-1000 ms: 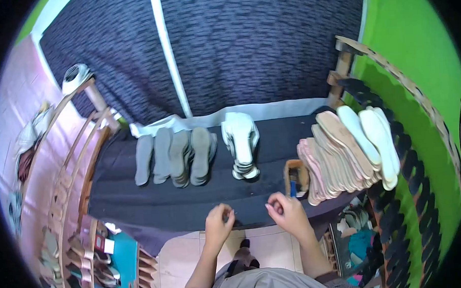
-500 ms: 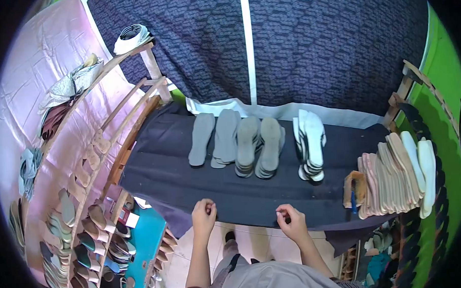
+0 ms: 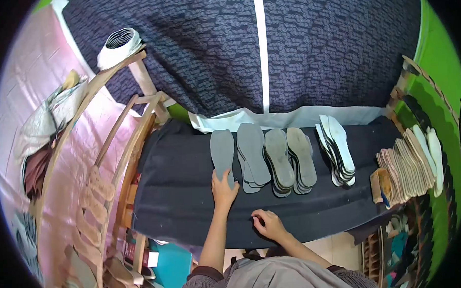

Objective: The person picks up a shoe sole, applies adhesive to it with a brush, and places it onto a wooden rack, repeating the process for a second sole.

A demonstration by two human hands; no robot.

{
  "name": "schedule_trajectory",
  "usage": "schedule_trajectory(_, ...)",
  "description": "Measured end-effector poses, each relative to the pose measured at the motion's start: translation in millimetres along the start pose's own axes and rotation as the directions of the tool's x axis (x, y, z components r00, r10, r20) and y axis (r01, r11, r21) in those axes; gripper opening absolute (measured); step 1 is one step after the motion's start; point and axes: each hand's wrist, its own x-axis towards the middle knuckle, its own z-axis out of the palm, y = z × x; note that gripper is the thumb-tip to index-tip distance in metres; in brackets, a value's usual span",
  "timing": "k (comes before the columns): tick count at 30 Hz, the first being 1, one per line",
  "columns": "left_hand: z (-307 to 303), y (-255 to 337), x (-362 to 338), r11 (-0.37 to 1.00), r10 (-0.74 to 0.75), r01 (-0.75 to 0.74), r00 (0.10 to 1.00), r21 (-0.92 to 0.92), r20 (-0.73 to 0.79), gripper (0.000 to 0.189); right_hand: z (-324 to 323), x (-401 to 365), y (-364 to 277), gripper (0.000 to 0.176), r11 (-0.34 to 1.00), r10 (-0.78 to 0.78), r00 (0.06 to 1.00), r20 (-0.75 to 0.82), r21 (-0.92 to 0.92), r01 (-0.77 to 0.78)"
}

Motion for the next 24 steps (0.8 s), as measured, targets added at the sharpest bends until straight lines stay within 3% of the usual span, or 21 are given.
schedule_trajectory(2,-2.4,-6.3,3.0,0.962,-0.059,0.082,0.994,-0.261,0.095,0.051,3.2,-3.2,1.7,0.013,0.999,0.046,0.997,0.065,-0.030,-0.044)
schedule_trajectory(4,-17.9,-7.6,7.4,0.946,-0.080,0.125,0.984,-0.301,0.158,0.049,2.5,0.3,-0.2,0.015,0.993,0.110,0.989,0.094,-0.060,-0.105)
schedule_trajectory(6,-30.4,-17.4,12.3,0.658,-0.177,0.346,0.934,-0.668,0.310,0.047,5.4,0.6,2.7,0.015,0.986,0.163,0.982,0.097,-0.036,-0.160)
schedule_trajectory(7,-41.2,-13.9,11.8,0.432,-0.209,0.402,0.915,-0.807,0.344,0.046,5.8,1.9,2.3,0.015,0.985,0.170,0.981,0.089,-0.039,-0.167)
schedule_trajectory(10,-68.4,-23.5,4.7,0.135,-0.288,0.479,0.857,-0.867,0.428,0.053,5.1,3.3,-0.3,0.016,0.990,0.115,0.986,0.121,-0.089,-0.105)
schedule_trajectory(11,-78.6,-24.3,-3.4,0.065,-0.222,0.394,0.902,-0.917,0.371,0.067,4.2,3.6,-1.2,0.016,0.987,0.159,0.977,0.142,-0.052,-0.153)
schedule_trajectory(12,-88.1,-20.7,-9.4,0.066,-0.216,0.396,0.902,-0.916,0.374,0.067,3.2,3.8,-0.8,0.016,0.980,0.199,0.966,0.165,-0.016,-0.200)
schedule_trajectory(13,-96.2,-14.9,-15.7,-0.074,-0.126,0.357,0.923,-0.931,0.363,0.075,4.8,0.6,3.9,0.021,0.956,0.261,0.949,0.175,0.093,-0.280)
schedule_trajectory(14,-100.1,-11.0,-22.2,-0.218,-0.040,0.323,0.940,-0.921,0.339,0.083,5.4,4.0,0.3,0.021,0.955,0.266,0.949,0.170,0.090,-0.284)
schedule_trajectory(16,-102.4,0.4,-38.6,-0.295,0.053,0.422,0.903,-0.858,0.426,0.098,5.5,16.4,-9.0,0.029,0.855,0.311,0.943,0.121,0.397,-0.333)
schedule_trajectory(18,-94.9,10.8,-56.1,-0.284,0.144,0.528,0.848,-0.800,0.509,0.096,5.0,28.0,-13.9,0.037,0.874,0.255,0.959,0.124,0.395,-0.283)
schedule_trajectory(20,-87.5,18.3,-66.1,-0.209,0.273,0.630,0.772,-0.748,0.574,0.091,10.6,35.5,-17.8,0.037,0.731,0.243,0.968,0.067,0.643,-0.228)
schedule_trajectory(21,-77.2,17.6,-74.1,-0.207,0.273,0.671,0.738,-0.712,0.617,0.087,8.6,32.5,-16.8,0.037,0.626,0.309,0.941,0.136,0.716,-0.309)
schedule_trajectory(24,-67.0,22.2,-88.0,0.049,0.429,0.702,0.628,-0.711,0.650,0.081,-14.1,33.3,-30.4,0.036,0.683,0.409,0.907,0.102,0.625,-0.379)
